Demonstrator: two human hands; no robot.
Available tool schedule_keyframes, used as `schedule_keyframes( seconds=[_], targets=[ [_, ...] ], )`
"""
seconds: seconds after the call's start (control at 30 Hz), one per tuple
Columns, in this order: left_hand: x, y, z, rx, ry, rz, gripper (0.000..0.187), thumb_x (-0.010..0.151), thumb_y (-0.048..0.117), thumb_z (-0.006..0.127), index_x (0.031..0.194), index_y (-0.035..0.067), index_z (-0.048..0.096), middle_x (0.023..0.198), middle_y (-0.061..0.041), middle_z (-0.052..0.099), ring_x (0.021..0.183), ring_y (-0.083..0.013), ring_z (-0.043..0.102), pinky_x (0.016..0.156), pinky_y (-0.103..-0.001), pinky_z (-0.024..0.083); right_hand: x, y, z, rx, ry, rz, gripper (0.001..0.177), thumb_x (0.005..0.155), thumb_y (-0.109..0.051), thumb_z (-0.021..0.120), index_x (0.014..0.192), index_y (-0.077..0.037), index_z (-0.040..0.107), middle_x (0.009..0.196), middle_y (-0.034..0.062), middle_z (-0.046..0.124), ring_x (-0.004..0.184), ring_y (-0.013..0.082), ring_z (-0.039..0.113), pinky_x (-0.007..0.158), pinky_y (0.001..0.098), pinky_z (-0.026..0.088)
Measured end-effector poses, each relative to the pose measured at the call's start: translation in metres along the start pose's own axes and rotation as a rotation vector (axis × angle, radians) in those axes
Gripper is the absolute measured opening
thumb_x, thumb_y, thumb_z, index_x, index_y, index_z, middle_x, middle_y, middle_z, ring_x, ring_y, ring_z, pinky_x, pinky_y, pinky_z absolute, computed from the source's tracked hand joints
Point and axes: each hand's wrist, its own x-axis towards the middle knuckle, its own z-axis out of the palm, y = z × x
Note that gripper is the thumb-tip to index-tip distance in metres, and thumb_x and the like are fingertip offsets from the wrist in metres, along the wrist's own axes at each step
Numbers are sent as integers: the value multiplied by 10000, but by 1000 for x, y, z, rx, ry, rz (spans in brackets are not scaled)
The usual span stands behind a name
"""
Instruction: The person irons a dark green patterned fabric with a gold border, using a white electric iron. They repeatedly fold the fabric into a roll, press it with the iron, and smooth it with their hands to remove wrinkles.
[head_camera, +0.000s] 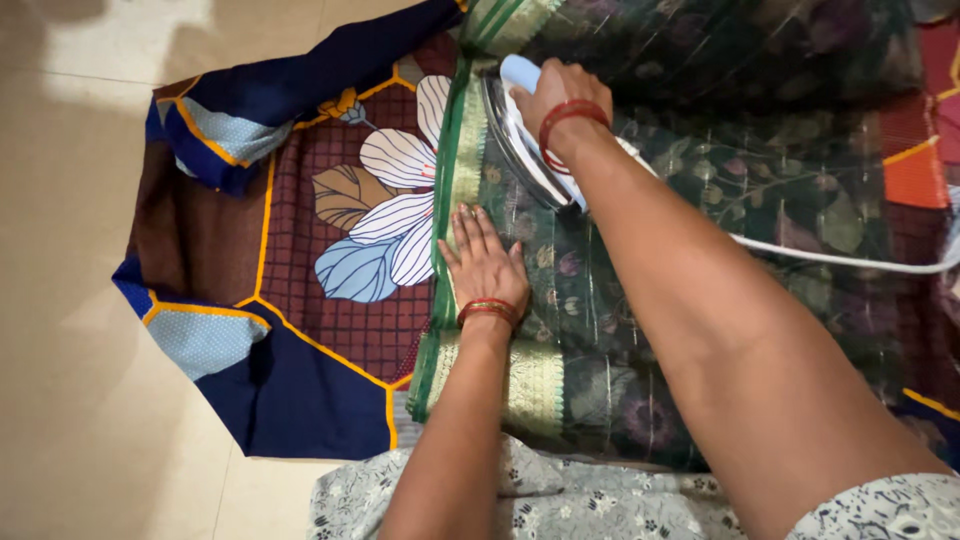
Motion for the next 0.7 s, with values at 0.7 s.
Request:
schedule_keyframes(
  seconds=[0.7],
  targets=[
    [3,-5,-2,60,-39,26,762,1038,440,382,1642,96,69,1705,-197,47,1579,-346,35,1238,-580,28,-68,139,-46,-51,23,348,563,947,-530,660,1193,-23,675,1184,266,684,1110,441,654,937,513,518]
  ],
)
